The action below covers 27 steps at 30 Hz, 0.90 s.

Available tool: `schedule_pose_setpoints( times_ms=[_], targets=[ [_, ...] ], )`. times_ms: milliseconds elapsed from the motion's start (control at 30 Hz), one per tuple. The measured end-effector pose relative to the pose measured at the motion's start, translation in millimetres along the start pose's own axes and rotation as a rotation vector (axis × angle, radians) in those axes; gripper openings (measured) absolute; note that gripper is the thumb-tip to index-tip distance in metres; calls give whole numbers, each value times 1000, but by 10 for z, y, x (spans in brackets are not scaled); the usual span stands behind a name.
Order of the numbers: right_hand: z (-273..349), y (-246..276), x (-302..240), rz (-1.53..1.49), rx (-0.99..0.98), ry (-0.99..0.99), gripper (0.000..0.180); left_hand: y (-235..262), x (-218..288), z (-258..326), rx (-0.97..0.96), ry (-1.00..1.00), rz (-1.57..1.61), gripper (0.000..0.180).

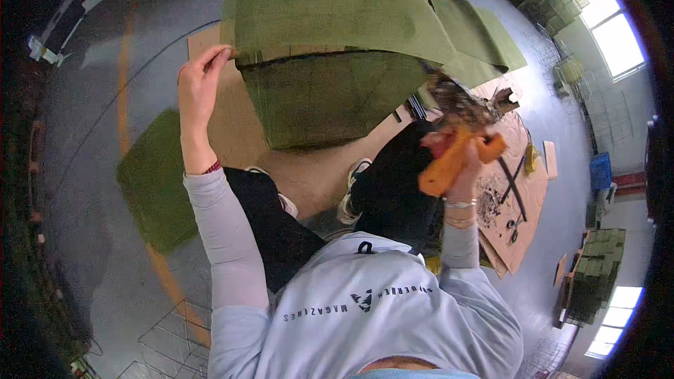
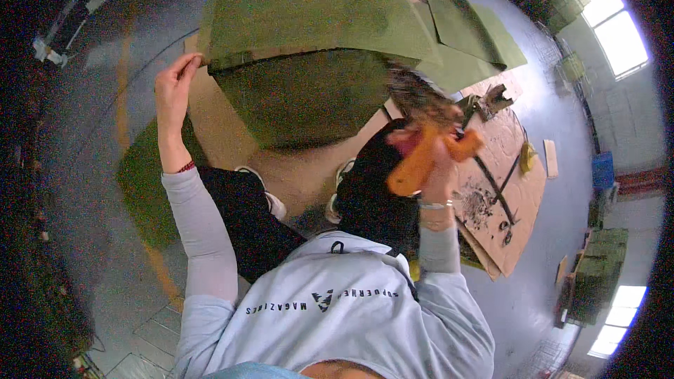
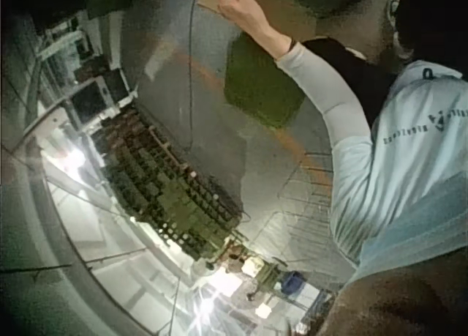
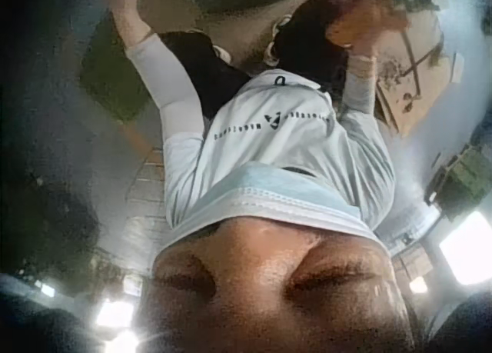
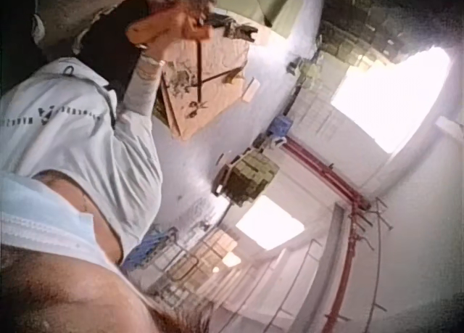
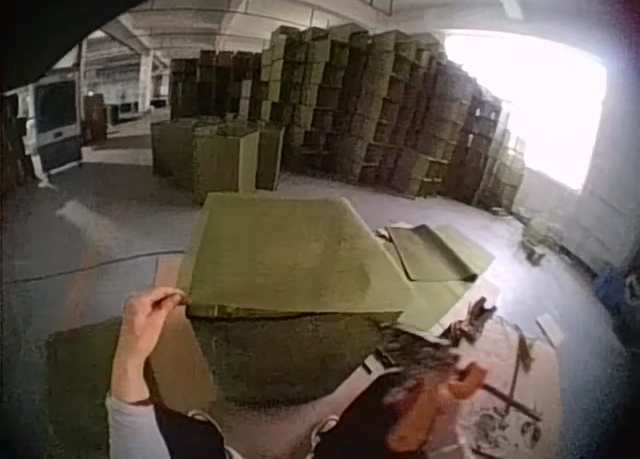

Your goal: The recorder is using a hot glue gun to attach green fabric covers to large foam blocks.

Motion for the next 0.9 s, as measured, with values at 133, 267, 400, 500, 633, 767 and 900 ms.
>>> schedule_pose_setpoints(
  times_ms=[133, 267, 400, 500, 633, 767, 900],
  targets=[
    [202, 431, -567, 145, 99, 181, 42, -99, -16, 6, -59, 13, 14, 18],
    [331, 722, -601, -12, 299, 231, 41, -96, 120, 78, -68, -49, 19, 15],
    [264, 1051, -503, -46, 582, 255, 43, -10, 137, 196, -39, -269, -166, 13],
    [185, 911, -547, -84, 460, 197, 42, -53, 196, 205, -26, -358, -221, 16],
    [103, 844, -439, -186, 347, 135, 39, -43, 258, 240, -16, -419, -328, 20],
    [23, 520, -399, -438, 273, 16, 37, -64, 282, 285, -20, -478, -425, 23],
    [-126, 277, -394, -583, 256, -6, 38, -96, 274, 345, 4, -554, -518, 27]
  ],
)
Point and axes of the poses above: each hand's wrist, its own z-axis away from the middle knuckle, its own y-axis out of the back of the hand, x = y × z, the point moved 7 cm from there along -z, towards the middle knuckle, and after that the axes turned 4 degrees about -y, right-handed, at the moved point
